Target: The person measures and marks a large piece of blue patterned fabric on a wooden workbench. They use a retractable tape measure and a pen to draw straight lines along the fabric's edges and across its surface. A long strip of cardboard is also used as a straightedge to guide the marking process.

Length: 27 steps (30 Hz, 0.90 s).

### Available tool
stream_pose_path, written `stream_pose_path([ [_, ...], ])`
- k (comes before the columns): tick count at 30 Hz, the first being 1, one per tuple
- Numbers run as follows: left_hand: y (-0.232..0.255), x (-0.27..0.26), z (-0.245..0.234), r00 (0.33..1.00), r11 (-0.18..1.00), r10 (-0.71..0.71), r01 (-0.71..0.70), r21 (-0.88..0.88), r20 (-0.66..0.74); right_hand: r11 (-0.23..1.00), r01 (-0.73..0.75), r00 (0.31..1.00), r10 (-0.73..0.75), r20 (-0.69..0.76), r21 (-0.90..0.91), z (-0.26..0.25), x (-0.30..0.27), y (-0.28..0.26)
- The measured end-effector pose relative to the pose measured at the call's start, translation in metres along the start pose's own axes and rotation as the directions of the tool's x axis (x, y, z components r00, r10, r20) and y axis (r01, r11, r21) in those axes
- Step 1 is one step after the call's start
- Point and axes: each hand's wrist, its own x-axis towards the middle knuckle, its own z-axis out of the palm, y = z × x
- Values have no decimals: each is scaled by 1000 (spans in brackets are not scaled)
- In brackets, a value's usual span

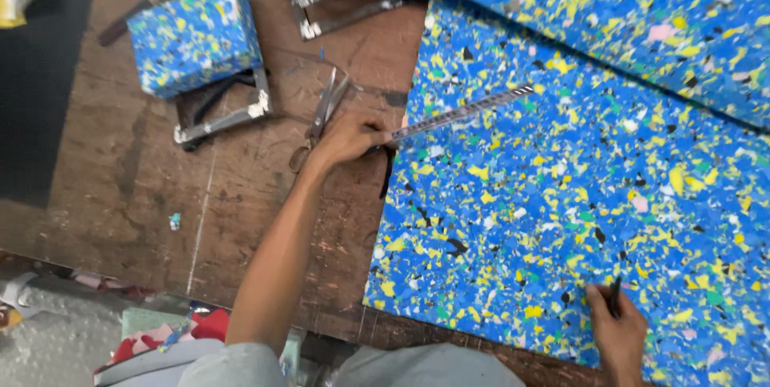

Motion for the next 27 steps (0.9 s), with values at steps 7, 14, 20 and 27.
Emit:
stream_pose_path([
  [7, 39, 40, 8, 965, 908, -260, 237, 345, 21, 987, 159, 985, -156, 74, -34, 54, 21, -129],
  [14, 41, 45, 5, 964, 915, -248, 200, 350, 98, 942, 270, 953, -291, 86, 201, 100, 70, -208],
  [20, 41, 46, 4, 972, 924, -206, 156, 350, 112, 756, 647, 761, -635, 133, -93, 124, 88, -251],
  [27, 43, 48, -12, 972, 953, -111, 46, 300, 205, 868, 490, 870, -480, 113, -79, 138, 94, -256],
])
